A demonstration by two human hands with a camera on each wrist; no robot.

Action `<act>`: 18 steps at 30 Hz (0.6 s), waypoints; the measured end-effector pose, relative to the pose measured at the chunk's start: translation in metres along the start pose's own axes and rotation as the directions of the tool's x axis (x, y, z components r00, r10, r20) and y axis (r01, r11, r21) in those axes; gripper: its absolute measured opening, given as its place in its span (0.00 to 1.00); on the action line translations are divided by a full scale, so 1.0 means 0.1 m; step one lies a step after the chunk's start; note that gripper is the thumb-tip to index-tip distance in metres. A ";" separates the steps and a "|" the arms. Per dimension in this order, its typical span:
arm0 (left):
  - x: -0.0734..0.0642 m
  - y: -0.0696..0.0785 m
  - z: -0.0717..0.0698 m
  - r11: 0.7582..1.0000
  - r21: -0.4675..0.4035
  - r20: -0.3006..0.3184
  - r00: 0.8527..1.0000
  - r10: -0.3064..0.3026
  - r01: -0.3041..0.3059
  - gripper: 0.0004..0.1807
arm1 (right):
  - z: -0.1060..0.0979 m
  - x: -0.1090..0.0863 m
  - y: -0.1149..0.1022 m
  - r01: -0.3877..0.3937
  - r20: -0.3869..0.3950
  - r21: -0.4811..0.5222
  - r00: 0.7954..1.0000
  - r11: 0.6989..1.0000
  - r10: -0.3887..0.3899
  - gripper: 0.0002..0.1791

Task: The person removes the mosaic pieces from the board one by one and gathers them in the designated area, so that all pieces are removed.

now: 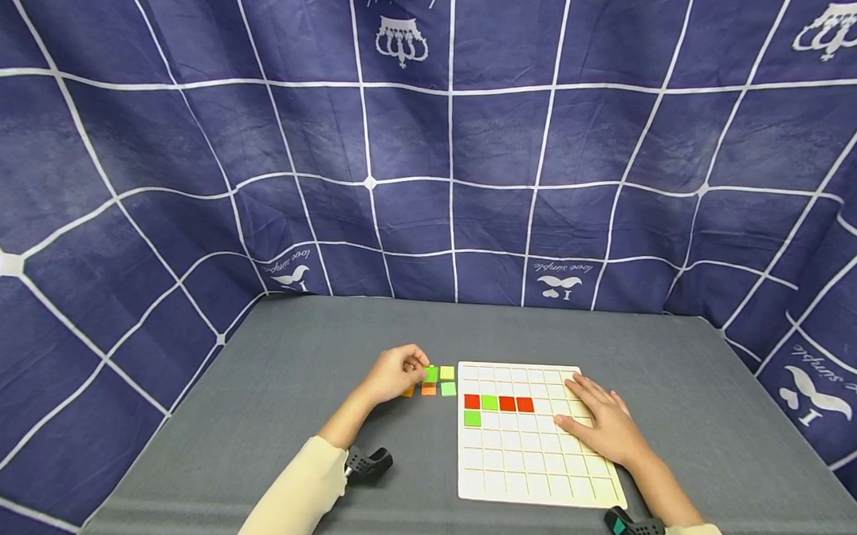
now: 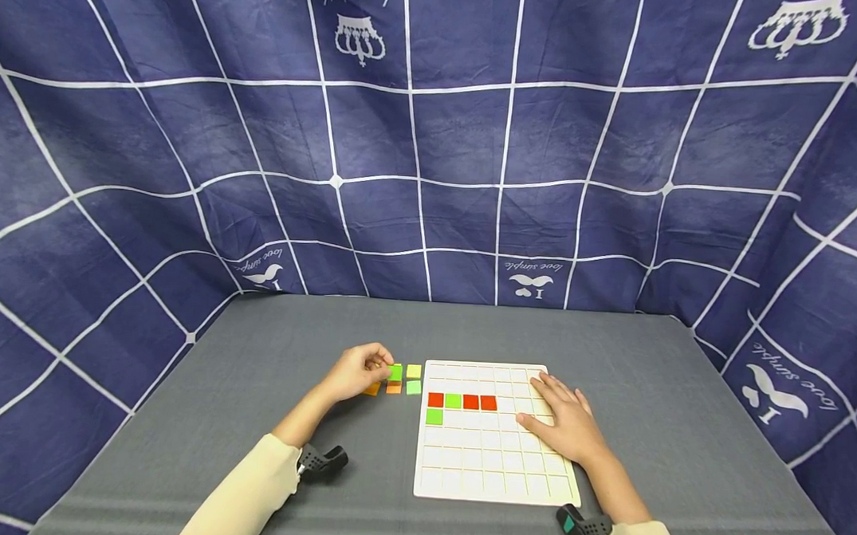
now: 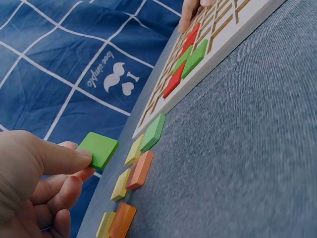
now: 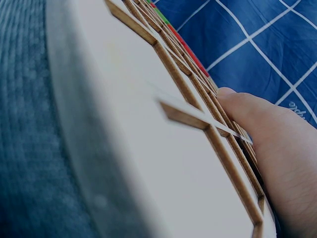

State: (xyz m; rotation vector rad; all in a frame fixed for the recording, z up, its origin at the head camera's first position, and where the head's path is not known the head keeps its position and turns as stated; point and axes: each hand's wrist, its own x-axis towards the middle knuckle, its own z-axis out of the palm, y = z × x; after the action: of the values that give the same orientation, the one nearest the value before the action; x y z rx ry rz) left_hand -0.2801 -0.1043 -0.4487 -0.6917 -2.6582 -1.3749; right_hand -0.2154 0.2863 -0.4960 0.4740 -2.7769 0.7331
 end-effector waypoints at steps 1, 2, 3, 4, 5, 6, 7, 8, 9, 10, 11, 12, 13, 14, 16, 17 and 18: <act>-0.01 -0.01 -0.01 1.000 0.001 0.000 1.000 -0.002 0.002 0.04 | 0.00 0.00 0.00 0.000 0.000 -0.001 1.000 1.000 0.000 0.41; -0.01 -0.01 -0.02 1.000 0.003 -0.001 1.000 -0.006 0.006 0.04 | 0.00 0.00 0.00 0.000 0.000 0.000 1.000 1.000 0.000 0.41; -0.01 -0.01 -0.03 1.000 0.005 -0.002 1.000 -0.012 0.012 0.04 | 0.01 0.00 0.01 0.000 0.001 -0.001 1.000 1.000 0.000 0.41; -0.02 -0.01 -0.03 1.000 0.007 -0.001 1.000 -0.018 0.018 0.04 | 0.01 0.00 0.01 -0.001 0.001 -0.001 1.000 1.000 0.001 0.41; -0.02 -0.01 -0.04 1.000 0.009 -0.001 1.000 -0.021 0.021 0.04 | 0.01 0.00 0.01 -0.002 0.001 -0.001 1.000 1.000 0.002 0.41; -0.02 -0.01 -0.04 1.000 0.009 0.001 1.000 -0.020 0.020 0.05 | 0.01 0.00 0.01 -0.003 0.000 -0.001 1.000 1.000 0.003 0.41; -0.02 -0.01 -0.05 1.000 0.010 0.004 1.000 -0.023 0.023 0.04 | 0.01 0.00 0.01 -0.004 0.000 0.000 1.000 1.000 0.004 0.41; -0.02 -0.02 -0.05 1.000 0.011 0.006 1.000 -0.024 0.024 0.04 | 0.01 0.00 0.01 -0.006 0.001 0.000 1.000 1.000 0.006 0.41; -0.02 -0.03 -0.06 1.000 0.009 0.009 1.000 -0.022 0.022 0.04 | 0.01 0.00 0.01 -0.007 0.002 -0.002 1.000 1.000 0.007 0.41; -0.02 -0.03 -0.06 1.000 0.008 0.011 1.000 -0.021 0.021 0.05 | 0.00 0.00 0.01 -0.008 0.002 -0.001 1.000 1.000 0.008 0.41; -0.02 -0.04 -0.07 1.000 0.006 0.012 1.000 -0.020 0.020 0.05 | 0.00 0.00 0.01 -0.009 0.003 -0.002 1.000 1.000 0.009 0.41; -0.02 -0.04 -0.08 1.000 0.007 0.012 1.000 -0.021 0.021 0.05 | 0.01 0.00 0.01 -0.009 0.004 -0.003 1.000 1.000 0.009 0.41; -0.02 -0.04 -0.09 1.000 0.008 0.012 1.000 -0.026 0.026 0.05 | 0.01 0.00 0.00 -0.008 0.005 -0.004 1.000 1.000 0.008 0.41; -0.03 -0.05 -0.09 1.000 0.008 0.013 1.000 -0.027 0.027 0.05 | 0.01 0.00 0.00 -0.008 0.006 -0.004 1.000 1.000 0.008 0.41; -0.03 -0.05 -0.12 0.999 0.010 0.011 0.999 -0.039 0.039 0.05 | 0.00 0.00 0.00 -0.006 0.005 -0.001 1.000 1.000 0.006 0.41; -0.04 -0.06 -0.13 0.999 0.012 0.009 0.999 -0.043 0.043 0.05 | 0.01 0.00 0.00 -0.005 0.004 0.000 1.000 1.000 0.005 0.41; -0.04 -0.06 -0.14 0.999 0.013 0.007 0.999 -0.049 0.049 0.05 | 0.01 0.00 0.00 -0.004 0.003 0.000 1.000 1.000 0.004 0.41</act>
State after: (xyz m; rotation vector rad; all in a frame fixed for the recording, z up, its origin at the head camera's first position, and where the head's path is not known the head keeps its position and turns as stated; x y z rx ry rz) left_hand -0.2813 -0.1194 -0.4460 -0.6356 -2.7043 -1.3681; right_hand -0.2154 0.2855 -0.4964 0.4698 -2.7814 0.7347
